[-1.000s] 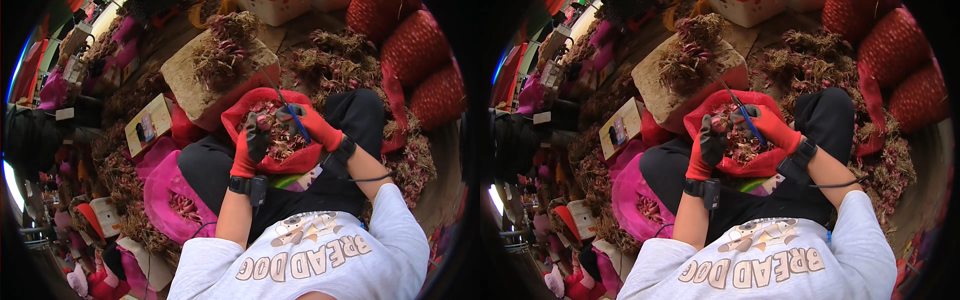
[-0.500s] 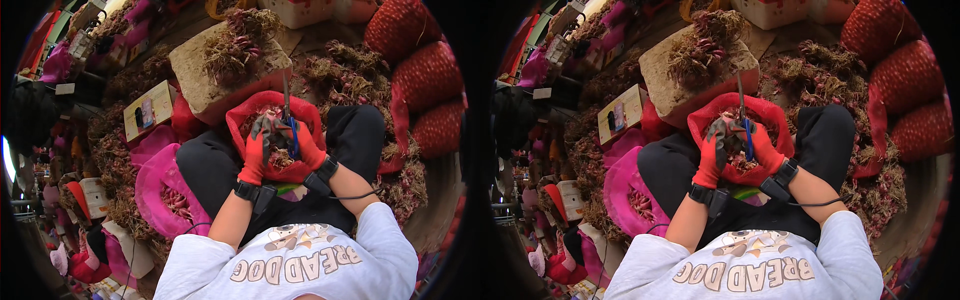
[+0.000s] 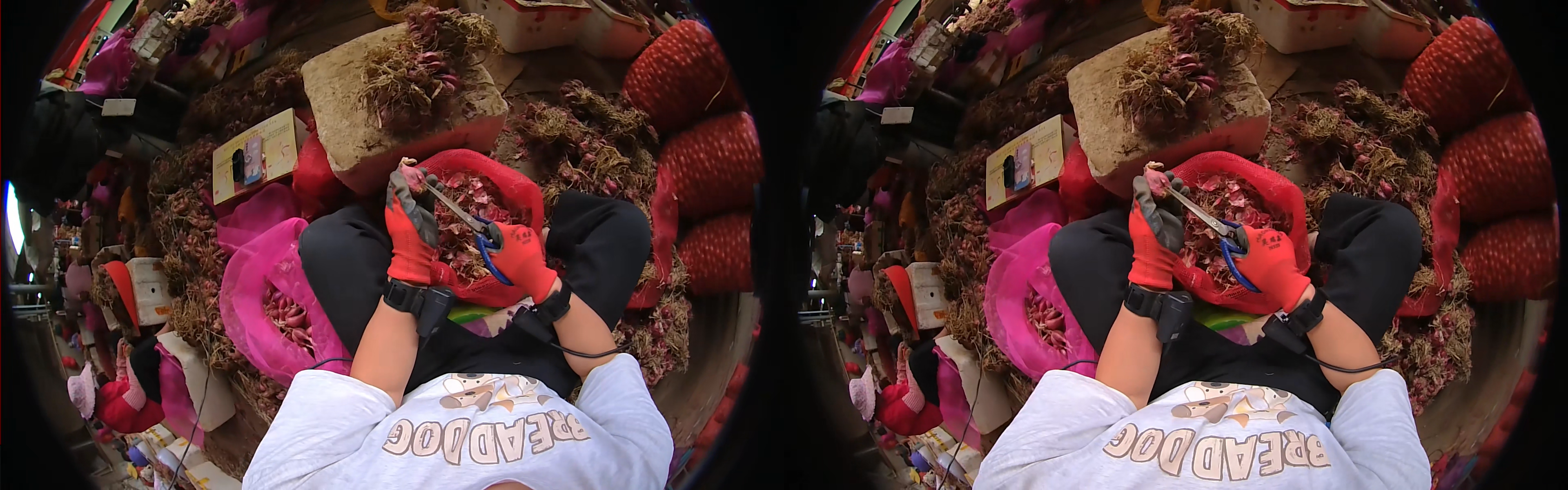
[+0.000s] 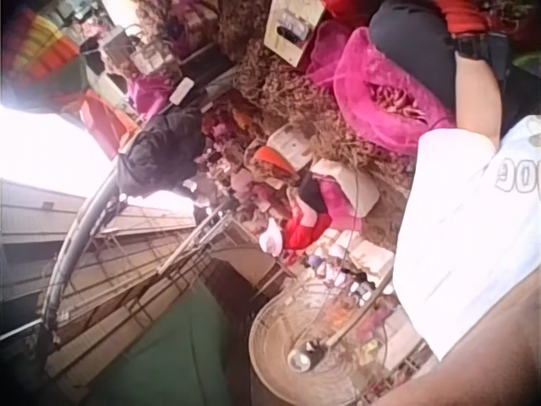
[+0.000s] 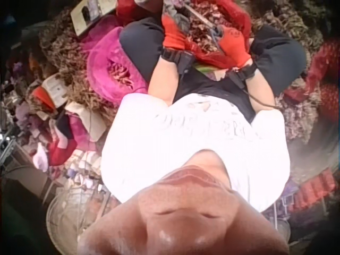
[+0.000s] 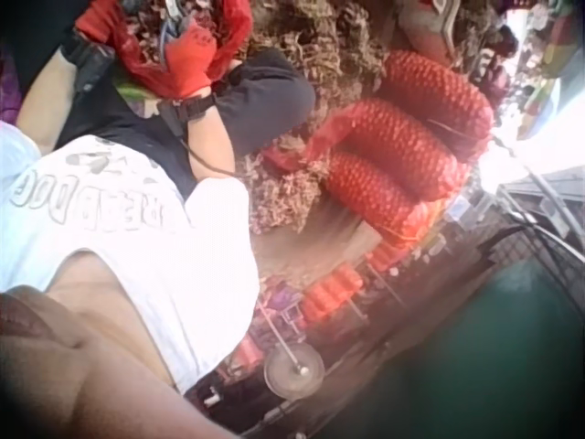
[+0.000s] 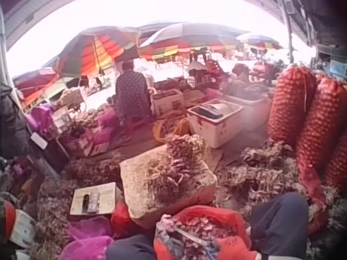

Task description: Trimming the roots and tops of shallots using scissors and collecting them in a mesh bag.

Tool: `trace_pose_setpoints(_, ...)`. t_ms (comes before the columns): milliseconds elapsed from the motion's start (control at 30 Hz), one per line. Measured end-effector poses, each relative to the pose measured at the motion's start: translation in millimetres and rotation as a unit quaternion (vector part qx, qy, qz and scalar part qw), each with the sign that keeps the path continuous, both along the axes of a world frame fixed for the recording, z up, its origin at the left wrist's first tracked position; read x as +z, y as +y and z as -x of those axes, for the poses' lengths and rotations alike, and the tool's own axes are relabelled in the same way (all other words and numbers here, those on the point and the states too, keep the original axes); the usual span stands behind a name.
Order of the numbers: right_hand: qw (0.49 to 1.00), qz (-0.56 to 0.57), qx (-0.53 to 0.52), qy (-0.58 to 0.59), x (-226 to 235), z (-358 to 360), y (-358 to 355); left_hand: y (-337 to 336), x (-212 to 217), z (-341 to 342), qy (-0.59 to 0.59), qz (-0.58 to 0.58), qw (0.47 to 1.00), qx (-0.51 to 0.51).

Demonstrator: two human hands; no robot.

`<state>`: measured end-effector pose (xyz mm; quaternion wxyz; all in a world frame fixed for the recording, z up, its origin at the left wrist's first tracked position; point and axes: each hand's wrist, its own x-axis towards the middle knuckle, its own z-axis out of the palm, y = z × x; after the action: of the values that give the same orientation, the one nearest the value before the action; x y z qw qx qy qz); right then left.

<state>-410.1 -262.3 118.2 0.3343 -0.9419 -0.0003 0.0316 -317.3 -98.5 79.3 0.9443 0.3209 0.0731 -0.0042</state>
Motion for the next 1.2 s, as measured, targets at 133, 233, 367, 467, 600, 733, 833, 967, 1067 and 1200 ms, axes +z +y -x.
trace_pose_setpoints(133, 0.997, 0.058, -0.003, 0.05, -7.6, -0.8, -2.0, -4.3, 9.5, 5.9, -0.009, 0.012, 1.0, -0.024)
trace_pose_setpoints(233, 0.996, 0.062, -0.02, 0.053, -14.6, -1.7, 0.2, -7.1, 6.8, 9.9, -0.012, 0.021, 0.999, -0.029)
trace_pose_setpoints(367, 0.997, 0.032, -0.023, 0.059, -13.7, -3.5, 0.6, -6.6, -18.5, 13.1, 0.002, -0.017, 1.0, -0.005)
trace_pose_setpoints(467, 0.997, -0.017, -0.018, 0.073, -10.4, -9.7, -5.0, -4.9, -30.2, 13.7, -0.033, -0.068, 0.997, -0.005)
trace_pose_setpoints(600, 0.984, -0.159, -0.048, 0.065, 10.9, -13.6, -10.2, -6.9, 0.6, 20.0, 0.003, -0.049, 0.998, -0.044)
trace_pose_setpoints(733, 0.951, -0.296, -0.047, -0.072, 8.6, -21.6, -3.8, -13.8, -12.1, 25.6, -0.166, -0.346, 0.922, -0.054)
trace_pose_setpoints(833, 0.88, -0.469, -0.07, 0.038, 11.8, -33.5, -11.5, -22.5, 7.7, 35.5, -0.112, -0.206, 0.96, -0.15)
trace_pose_setpoints(967, 0.852, -0.512, -0.053, 0.092, 14.5, -35.4, -18.7, -19.7, -1.1, 37.7, -0.107, -0.114, 0.962, -0.223)
trace_pose_setpoints(1067, 0.936, -0.348, -0.026, -0.037, 3.3, -34.7, -17.6, -14.7, 4.8, 37.3, -0.272, -0.357, 0.877, -0.171)
trace_pose_setpoints(1200, 0.99, -0.004, -0.045, -0.137, 10.7, -35.2, -20.7, -13.1, 33.1, 35.0, -0.376, -0.522, 0.751, -0.147)
